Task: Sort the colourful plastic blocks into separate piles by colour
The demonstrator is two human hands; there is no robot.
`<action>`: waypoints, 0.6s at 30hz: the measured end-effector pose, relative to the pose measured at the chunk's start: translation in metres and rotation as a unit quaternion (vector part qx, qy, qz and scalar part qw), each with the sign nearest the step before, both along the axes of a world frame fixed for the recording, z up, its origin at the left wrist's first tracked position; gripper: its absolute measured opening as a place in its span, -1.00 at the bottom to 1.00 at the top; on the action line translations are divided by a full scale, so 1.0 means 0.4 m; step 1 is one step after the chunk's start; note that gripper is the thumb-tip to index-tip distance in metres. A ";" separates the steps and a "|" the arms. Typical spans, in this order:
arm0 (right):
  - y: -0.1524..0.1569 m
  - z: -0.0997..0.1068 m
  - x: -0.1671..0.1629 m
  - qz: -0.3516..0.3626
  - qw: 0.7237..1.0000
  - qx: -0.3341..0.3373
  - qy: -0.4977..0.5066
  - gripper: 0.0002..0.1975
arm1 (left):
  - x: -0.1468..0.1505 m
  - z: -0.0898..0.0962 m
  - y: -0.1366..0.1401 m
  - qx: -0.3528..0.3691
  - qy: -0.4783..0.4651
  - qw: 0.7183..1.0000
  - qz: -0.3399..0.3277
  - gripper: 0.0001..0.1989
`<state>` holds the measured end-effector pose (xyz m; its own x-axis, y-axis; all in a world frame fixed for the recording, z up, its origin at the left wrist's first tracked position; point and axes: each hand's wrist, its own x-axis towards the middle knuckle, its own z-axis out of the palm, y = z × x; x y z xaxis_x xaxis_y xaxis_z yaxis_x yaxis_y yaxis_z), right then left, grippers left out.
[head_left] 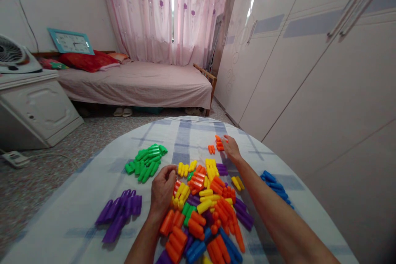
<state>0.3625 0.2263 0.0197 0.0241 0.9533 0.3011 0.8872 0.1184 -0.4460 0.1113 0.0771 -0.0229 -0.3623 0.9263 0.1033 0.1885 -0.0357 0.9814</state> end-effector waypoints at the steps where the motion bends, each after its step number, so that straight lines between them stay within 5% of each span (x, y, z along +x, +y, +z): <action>1: -0.022 0.012 -0.008 0.011 1.000 -0.006 0.004 -0.62 | 0.001 0.001 0.000 0.005 -0.001 1.000 0.001 -0.71; 4: -0.115 0.048 -0.034 0.132 0.989 -0.058 0.038 -0.65 | 0.005 0.004 -0.001 0.015 -0.010 1.000 0.006 -0.71; 8: -0.243 0.066 -0.074 0.334 0.935 -0.112 0.035 -0.56 | 0.006 0.003 0.000 0.012 -0.008 1.000 0.007 -0.72; 12: -0.289 0.049 -0.108 0.355 0.928 -0.109 -0.038 -0.44 | 0.004 -0.001 0.002 0.012 -0.007 1.000 -0.002 -0.72; 18: -0.290 0.045 -0.133 0.334 0.940 -0.070 -0.020 -0.58 | 0.004 -0.001 0.000 0.008 -0.002 1.000 -0.008 -0.73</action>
<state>0.3093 0.1103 0.0377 -0.6027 0.7818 0.1601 0.6519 0.5980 -0.4662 0.1130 0.0772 -0.0234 -0.3472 0.9305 0.1168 0.1840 -0.0545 0.9814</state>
